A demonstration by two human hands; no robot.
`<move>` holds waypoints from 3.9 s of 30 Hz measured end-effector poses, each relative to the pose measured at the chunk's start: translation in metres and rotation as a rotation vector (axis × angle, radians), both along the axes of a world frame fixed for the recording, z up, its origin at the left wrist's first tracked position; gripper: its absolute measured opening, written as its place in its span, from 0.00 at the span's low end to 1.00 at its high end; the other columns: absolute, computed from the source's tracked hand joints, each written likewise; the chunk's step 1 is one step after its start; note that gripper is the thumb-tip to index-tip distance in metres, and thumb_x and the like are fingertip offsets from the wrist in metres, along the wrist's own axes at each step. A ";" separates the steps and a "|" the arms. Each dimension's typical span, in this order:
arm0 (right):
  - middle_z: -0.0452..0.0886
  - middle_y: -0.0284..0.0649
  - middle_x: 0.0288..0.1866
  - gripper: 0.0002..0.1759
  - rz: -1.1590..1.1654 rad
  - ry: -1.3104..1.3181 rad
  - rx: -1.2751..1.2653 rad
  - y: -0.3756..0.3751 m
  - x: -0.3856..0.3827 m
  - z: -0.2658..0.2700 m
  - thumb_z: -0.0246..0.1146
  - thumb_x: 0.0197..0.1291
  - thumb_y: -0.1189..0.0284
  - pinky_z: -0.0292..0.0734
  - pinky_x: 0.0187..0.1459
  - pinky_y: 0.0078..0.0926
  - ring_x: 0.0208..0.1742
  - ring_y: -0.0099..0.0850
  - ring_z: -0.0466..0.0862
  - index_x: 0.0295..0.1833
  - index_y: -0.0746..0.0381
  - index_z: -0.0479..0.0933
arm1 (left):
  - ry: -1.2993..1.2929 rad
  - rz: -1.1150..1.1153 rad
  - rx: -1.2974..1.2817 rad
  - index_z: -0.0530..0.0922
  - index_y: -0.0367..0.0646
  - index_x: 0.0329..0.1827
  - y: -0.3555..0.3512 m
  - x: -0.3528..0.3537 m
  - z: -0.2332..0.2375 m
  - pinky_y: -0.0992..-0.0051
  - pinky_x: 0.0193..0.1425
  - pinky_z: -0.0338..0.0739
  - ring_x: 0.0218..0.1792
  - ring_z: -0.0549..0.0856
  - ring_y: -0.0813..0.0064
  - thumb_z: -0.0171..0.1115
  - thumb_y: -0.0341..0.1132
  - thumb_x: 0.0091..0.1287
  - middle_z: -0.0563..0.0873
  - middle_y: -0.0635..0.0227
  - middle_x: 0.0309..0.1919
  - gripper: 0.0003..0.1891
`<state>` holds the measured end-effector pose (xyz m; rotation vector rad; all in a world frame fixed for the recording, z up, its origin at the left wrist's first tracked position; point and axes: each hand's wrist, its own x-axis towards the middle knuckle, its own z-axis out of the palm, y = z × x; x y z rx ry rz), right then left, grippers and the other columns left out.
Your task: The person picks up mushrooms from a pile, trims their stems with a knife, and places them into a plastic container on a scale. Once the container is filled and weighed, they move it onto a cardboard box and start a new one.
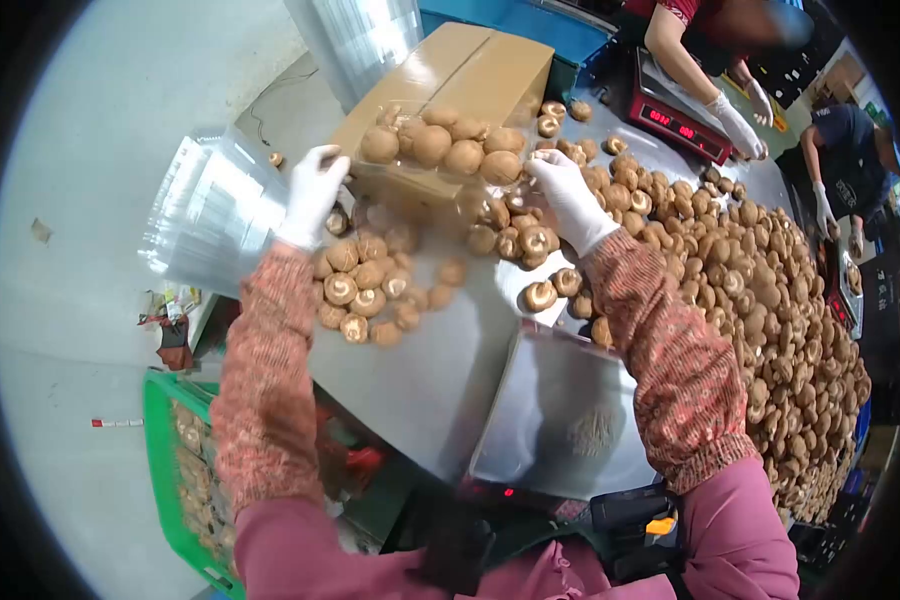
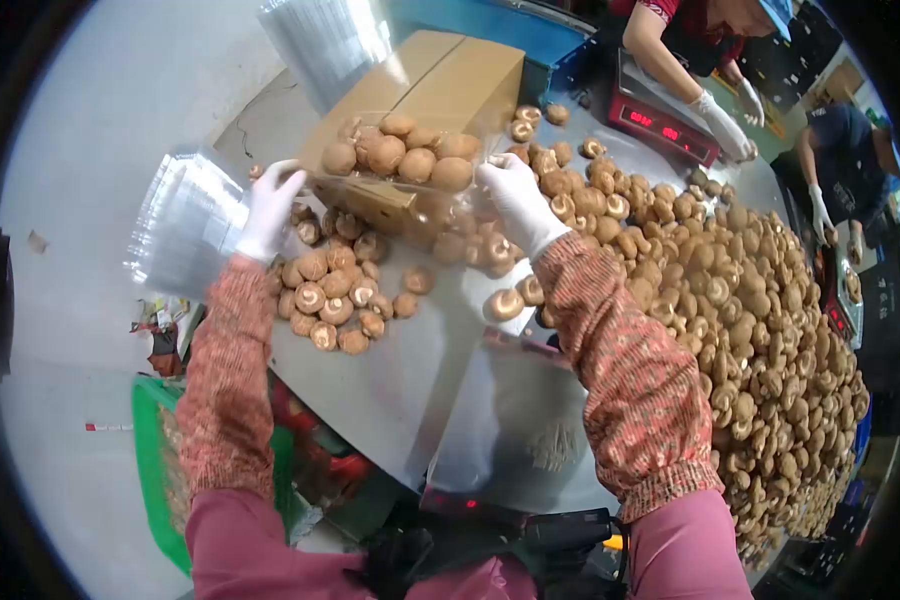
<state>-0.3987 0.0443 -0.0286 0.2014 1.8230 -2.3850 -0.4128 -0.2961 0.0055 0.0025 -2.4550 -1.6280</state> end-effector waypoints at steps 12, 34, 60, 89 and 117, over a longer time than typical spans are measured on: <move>0.80 0.41 0.57 0.27 0.123 0.096 -0.221 0.027 -0.008 0.013 0.55 0.77 0.68 0.82 0.53 0.29 0.51 0.29 0.84 0.76 0.64 0.61 | 0.003 0.481 -1.482 0.82 0.36 0.46 -0.174 0.099 0.073 0.52 0.53 0.77 0.48 0.85 0.49 0.56 0.38 0.73 0.85 0.51 0.43 0.13; 0.84 0.33 0.52 0.22 -0.941 -0.217 0.189 0.217 0.598 0.019 0.57 0.76 0.69 0.77 0.50 0.19 0.49 0.21 0.84 0.71 0.64 0.72 | 0.475 -0.772 -0.713 0.72 0.42 0.35 0.149 0.248 0.029 0.62 0.42 0.69 0.35 0.76 0.57 0.68 0.22 0.58 0.74 0.62 0.31 0.11; 0.84 0.39 0.48 0.22 -0.630 -0.157 -0.004 0.249 0.591 -0.079 0.65 0.69 0.63 0.81 0.43 0.28 0.42 0.28 0.84 0.60 0.67 0.78 | -0.252 -1.169 -0.265 0.81 0.38 0.57 0.378 0.472 -0.029 0.76 0.54 0.80 0.45 0.86 0.76 0.71 0.26 0.65 0.87 0.65 0.48 0.17; 0.81 0.37 0.52 0.15 -0.784 -0.007 -0.037 0.234 0.657 -0.044 0.68 0.59 0.83 0.78 0.54 0.22 0.49 0.22 0.80 0.51 0.65 0.78 | -1.325 -1.129 0.600 0.72 0.33 0.65 0.404 0.498 -0.044 0.67 0.49 0.82 0.54 0.84 0.62 0.56 0.47 0.74 0.81 0.54 0.58 0.26; 0.83 0.38 0.50 0.16 -0.577 -0.024 0.573 0.215 0.659 -0.019 0.67 0.61 0.80 0.79 0.53 0.28 0.50 0.31 0.84 0.55 0.59 0.81 | -0.931 -1.139 0.365 0.68 0.40 0.76 0.397 0.501 -0.040 0.70 0.63 0.80 0.59 0.83 0.70 0.75 0.26 0.57 0.82 0.57 0.62 0.41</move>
